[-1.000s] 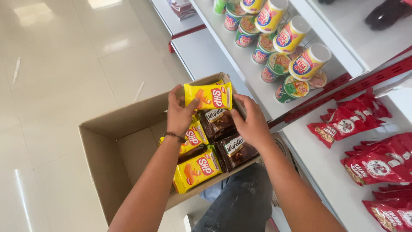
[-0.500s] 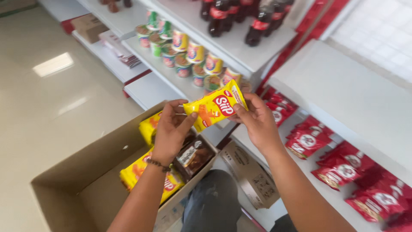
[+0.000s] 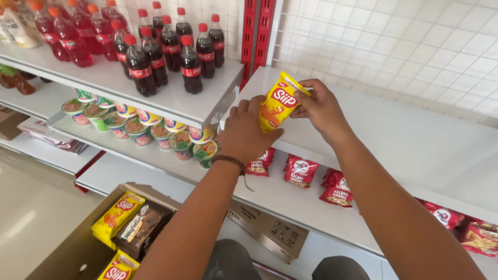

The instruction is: The person takes snack packages and chocolate bars from a cardboard box and places them onto a store shelf.

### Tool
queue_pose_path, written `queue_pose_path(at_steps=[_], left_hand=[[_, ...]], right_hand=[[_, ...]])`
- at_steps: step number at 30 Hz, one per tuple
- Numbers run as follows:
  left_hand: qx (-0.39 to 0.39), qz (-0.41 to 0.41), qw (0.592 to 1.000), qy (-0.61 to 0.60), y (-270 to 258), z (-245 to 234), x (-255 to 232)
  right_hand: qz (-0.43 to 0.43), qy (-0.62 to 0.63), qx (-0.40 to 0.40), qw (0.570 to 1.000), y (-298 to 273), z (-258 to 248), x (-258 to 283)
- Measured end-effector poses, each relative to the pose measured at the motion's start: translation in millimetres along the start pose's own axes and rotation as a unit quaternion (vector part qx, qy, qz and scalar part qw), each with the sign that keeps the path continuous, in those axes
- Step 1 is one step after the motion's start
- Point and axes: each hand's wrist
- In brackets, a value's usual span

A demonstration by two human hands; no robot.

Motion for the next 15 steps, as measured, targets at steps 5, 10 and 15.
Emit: queue_pose_path(at_steps=[5, 10, 15], left_hand=[[0.047, -0.024, 0.995, 0.086, 72, 59, 13], [0.055, -0.075, 0.986, 0.141, 114, 60, 15], [0.036, -0.100, 0.982, 0.156, 160, 92, 39]], right_hand=[[0.022, -0.160, -0.027, 0.986, 17, -12, -19], [-0.014, -0.422, 0.039, 0.906, 24, -11, -55], [0.043, -0.494, 0.105, 0.862, 13, -2, -46]])
Point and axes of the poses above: each hand's wrist, its own y-axis towards the middle knuckle, its own z-axis out of the palm, x = y × z, and after that the axes turned 7 degrees about y, right-handed
